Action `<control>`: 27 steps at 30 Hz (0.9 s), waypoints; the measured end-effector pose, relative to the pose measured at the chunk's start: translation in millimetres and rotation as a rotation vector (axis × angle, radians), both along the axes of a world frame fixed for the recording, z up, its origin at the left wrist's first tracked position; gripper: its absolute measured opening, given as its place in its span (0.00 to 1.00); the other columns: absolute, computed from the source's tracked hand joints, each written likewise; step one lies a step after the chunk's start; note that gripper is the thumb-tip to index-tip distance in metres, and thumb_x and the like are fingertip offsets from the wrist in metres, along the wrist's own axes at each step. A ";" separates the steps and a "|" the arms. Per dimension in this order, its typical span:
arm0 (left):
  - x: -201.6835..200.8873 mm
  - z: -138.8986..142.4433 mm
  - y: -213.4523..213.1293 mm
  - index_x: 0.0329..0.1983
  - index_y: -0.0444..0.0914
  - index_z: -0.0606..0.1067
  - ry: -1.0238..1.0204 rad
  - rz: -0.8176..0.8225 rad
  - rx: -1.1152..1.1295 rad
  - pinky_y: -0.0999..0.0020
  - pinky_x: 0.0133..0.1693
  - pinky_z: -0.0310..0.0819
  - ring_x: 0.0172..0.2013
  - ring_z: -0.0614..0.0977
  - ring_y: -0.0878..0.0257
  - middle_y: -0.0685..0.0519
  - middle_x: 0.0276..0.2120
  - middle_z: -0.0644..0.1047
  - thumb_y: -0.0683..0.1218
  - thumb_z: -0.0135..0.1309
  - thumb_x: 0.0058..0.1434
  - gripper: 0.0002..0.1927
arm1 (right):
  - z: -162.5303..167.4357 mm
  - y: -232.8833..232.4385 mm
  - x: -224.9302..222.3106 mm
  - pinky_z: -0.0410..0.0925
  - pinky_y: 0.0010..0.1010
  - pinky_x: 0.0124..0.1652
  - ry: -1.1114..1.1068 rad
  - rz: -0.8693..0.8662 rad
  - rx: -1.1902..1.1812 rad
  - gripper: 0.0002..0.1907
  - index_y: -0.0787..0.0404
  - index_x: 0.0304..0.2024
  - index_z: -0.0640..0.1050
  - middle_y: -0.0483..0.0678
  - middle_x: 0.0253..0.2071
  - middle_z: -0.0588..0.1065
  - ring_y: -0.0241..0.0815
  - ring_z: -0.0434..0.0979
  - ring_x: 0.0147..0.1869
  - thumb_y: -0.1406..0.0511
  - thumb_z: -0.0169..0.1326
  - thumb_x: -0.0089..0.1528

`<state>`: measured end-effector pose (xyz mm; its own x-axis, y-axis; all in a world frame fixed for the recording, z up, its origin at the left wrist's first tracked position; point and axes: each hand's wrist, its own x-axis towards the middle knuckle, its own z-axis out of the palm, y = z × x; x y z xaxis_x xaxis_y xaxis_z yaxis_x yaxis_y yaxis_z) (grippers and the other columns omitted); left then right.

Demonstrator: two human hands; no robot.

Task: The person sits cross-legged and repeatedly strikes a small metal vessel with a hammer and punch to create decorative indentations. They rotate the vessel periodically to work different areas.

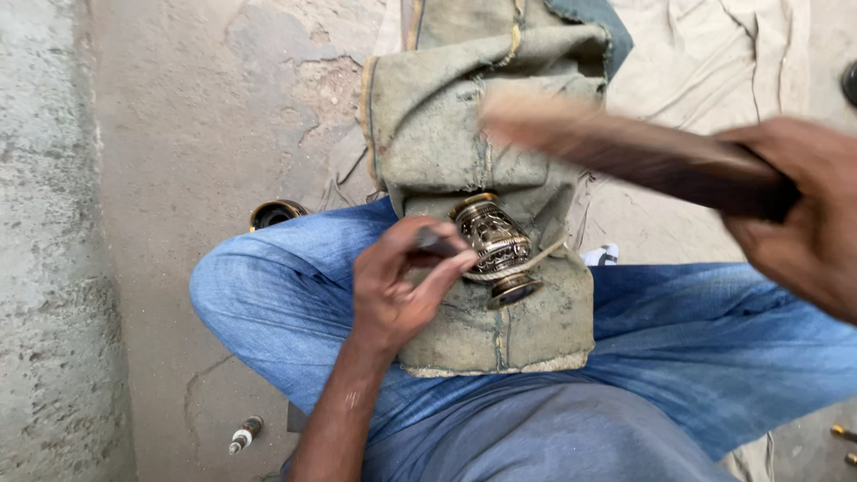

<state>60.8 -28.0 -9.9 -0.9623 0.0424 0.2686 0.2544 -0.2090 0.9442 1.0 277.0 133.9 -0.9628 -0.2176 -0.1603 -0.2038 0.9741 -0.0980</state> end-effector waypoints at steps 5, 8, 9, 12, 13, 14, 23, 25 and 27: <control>37.5 13.5 -1.2 0.50 0.36 0.68 -0.068 0.095 -0.168 0.64 0.48 0.78 0.44 0.80 0.58 0.46 0.42 0.75 0.31 0.51 0.61 0.15 | -24.0 -26.1 72.9 0.80 0.36 0.39 -0.063 -0.417 -1.061 0.16 0.62 0.45 0.71 0.51 0.38 0.76 0.41 0.82 0.41 0.77 0.62 0.59; 54.5 20.5 13.3 0.52 0.33 0.70 -0.041 0.035 -0.530 0.59 0.43 0.73 0.40 0.78 0.53 0.45 0.38 0.74 0.35 0.58 0.54 0.21 | -87.7 -31.6 101.7 0.80 0.41 0.56 -0.018 -0.197 -1.426 0.19 0.61 0.48 0.68 0.50 0.41 0.74 0.41 0.78 0.49 0.79 0.61 0.62; 55.5 20.8 19.5 0.55 0.33 0.71 -0.055 -0.011 -0.613 0.58 0.41 0.73 0.38 0.77 0.53 0.46 0.36 0.75 0.38 0.63 0.53 0.25 | -108.5 -29.3 107.7 0.78 0.41 0.56 -0.034 -0.215 -1.462 0.19 0.61 0.49 0.67 0.51 0.42 0.73 0.43 0.79 0.51 0.79 0.60 0.62; 51.7 20.4 31.2 0.64 0.34 0.71 0.111 -0.015 -0.791 0.57 0.40 0.73 0.37 0.77 0.53 0.49 0.37 0.75 0.32 0.55 0.55 0.30 | -156.9 -17.4 117.9 0.79 0.40 0.53 -0.026 -0.270 -1.517 0.20 0.62 0.50 0.66 0.53 0.42 0.74 0.43 0.79 0.49 0.79 0.58 0.62; 49.4 21.9 31.9 0.64 0.35 0.72 0.116 -0.039 -0.833 0.57 0.40 0.73 0.36 0.76 0.53 0.49 0.35 0.73 0.32 0.55 0.54 0.31 | -166.4 -14.1 118.6 0.80 0.39 0.52 -0.010 -0.285 -1.524 0.20 0.62 0.51 0.66 0.53 0.41 0.74 0.42 0.79 0.48 0.79 0.58 0.62; 45.6 24.1 31.6 0.64 0.35 0.73 0.126 -0.063 -0.874 0.57 0.39 0.72 0.35 0.75 0.54 0.49 0.32 0.72 0.33 0.55 0.54 0.31 | -172.0 -11.6 119.1 0.80 0.39 0.52 -0.005 -0.313 -1.532 0.20 0.63 0.51 0.65 0.53 0.41 0.74 0.42 0.79 0.48 0.80 0.58 0.62; 7.5 69.1 55.9 0.55 0.33 0.76 0.638 -0.335 -1.487 0.68 0.35 0.68 0.36 0.74 0.62 0.55 0.31 0.72 0.45 0.53 0.60 0.20 | -164.6 -15.1 119.4 0.75 0.28 0.45 0.045 -0.351 -1.453 0.22 0.65 0.52 0.64 0.53 0.42 0.76 0.36 0.78 0.46 0.80 0.59 0.61; 6.0 72.9 62.2 0.54 0.32 0.76 0.647 -0.343 -1.510 0.68 0.35 0.68 0.35 0.74 0.63 0.55 0.31 0.72 0.45 0.53 0.59 0.21 | -164.1 -14.8 119.7 0.75 0.25 0.40 -0.002 -0.379 -1.505 0.23 0.65 0.52 0.65 0.52 0.41 0.76 0.34 0.78 0.44 0.79 0.60 0.59; 8.6 72.9 65.3 0.55 0.31 0.77 0.631 -0.338 -1.543 0.69 0.34 0.68 0.34 0.74 0.63 0.55 0.30 0.71 0.45 0.53 0.59 0.21 | -162.7 -14.3 118.9 0.76 0.24 0.38 -0.035 -0.376 -1.498 0.21 0.66 0.51 0.67 0.51 0.41 0.77 0.33 0.78 0.43 0.79 0.60 0.59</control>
